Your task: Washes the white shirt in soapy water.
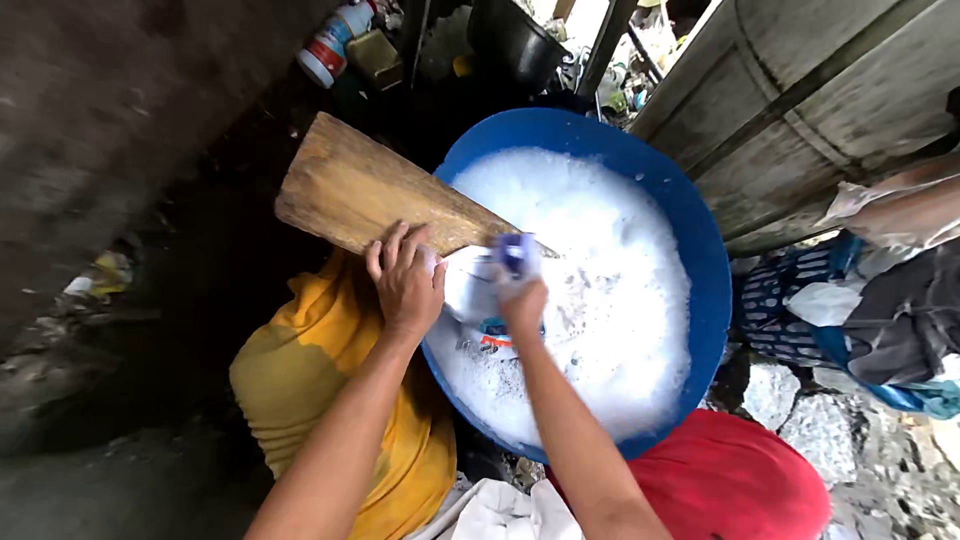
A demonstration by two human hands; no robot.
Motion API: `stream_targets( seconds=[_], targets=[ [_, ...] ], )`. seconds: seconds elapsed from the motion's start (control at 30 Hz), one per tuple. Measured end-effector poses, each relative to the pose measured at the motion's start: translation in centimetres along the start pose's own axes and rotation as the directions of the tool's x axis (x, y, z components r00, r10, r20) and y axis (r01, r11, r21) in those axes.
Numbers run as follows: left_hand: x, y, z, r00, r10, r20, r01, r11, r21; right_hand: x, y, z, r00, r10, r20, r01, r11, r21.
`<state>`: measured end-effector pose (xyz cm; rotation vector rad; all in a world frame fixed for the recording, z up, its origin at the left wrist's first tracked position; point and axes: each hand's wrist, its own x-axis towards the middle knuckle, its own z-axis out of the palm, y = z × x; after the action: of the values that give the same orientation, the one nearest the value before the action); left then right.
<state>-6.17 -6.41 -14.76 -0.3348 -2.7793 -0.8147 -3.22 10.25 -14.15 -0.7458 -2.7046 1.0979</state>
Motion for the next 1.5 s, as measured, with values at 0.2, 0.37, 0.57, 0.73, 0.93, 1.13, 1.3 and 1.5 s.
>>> stream_targets(
  seconds=[0.2,0.37,0.57,0.73,0.93,1.13,1.3,1.5],
  targets=[
    [-0.2,-0.4,0.0,0.999,0.026,-0.021,-0.026,1.000,-0.005,1.8,3.1,-1.5,0.998,-0.026,0.059,0.031,0.997,-0.073],
    [-0.1,-0.1,0.1,0.999,0.020,-0.037,-0.020,1.000,-0.001,5.3,5.4,-3.3,0.966,0.250,-0.064,-0.255,0.962,-0.099],
    [-0.3,-0.6,0.1,0.998,0.042,-0.038,-0.042,0.999,-0.004,0.9,-2.8,0.2,0.970,-0.124,0.209,0.136,0.990,-0.047],
    [0.1,-0.2,0.0,1.000,0.012,-0.026,-0.012,1.000,-0.004,6.9,6.5,-4.2,0.950,0.310,-0.037,-0.312,0.938,-0.154],
    [0.0,-0.3,-0.1,1.000,0.014,-0.021,-0.014,1.000,0.007,-0.4,-3.8,1.0,0.978,-0.128,0.162,0.137,0.989,-0.050],
    [0.1,-0.3,0.1,1.000,0.021,-0.009,-0.021,1.000,0.006,5.4,7.1,-4.3,0.976,0.218,-0.017,-0.218,0.961,-0.170],
    [0.1,-0.3,0.2,0.999,0.030,-0.032,-0.029,0.999,0.017,2.3,0.0,-1.2,0.993,0.094,0.078,-0.082,0.986,-0.143],
    [-0.1,-0.6,0.3,0.999,0.031,-0.015,-0.031,0.999,0.018,3.4,3.7,-2.9,0.994,0.048,0.097,-0.033,0.989,-0.145]
  ],
)
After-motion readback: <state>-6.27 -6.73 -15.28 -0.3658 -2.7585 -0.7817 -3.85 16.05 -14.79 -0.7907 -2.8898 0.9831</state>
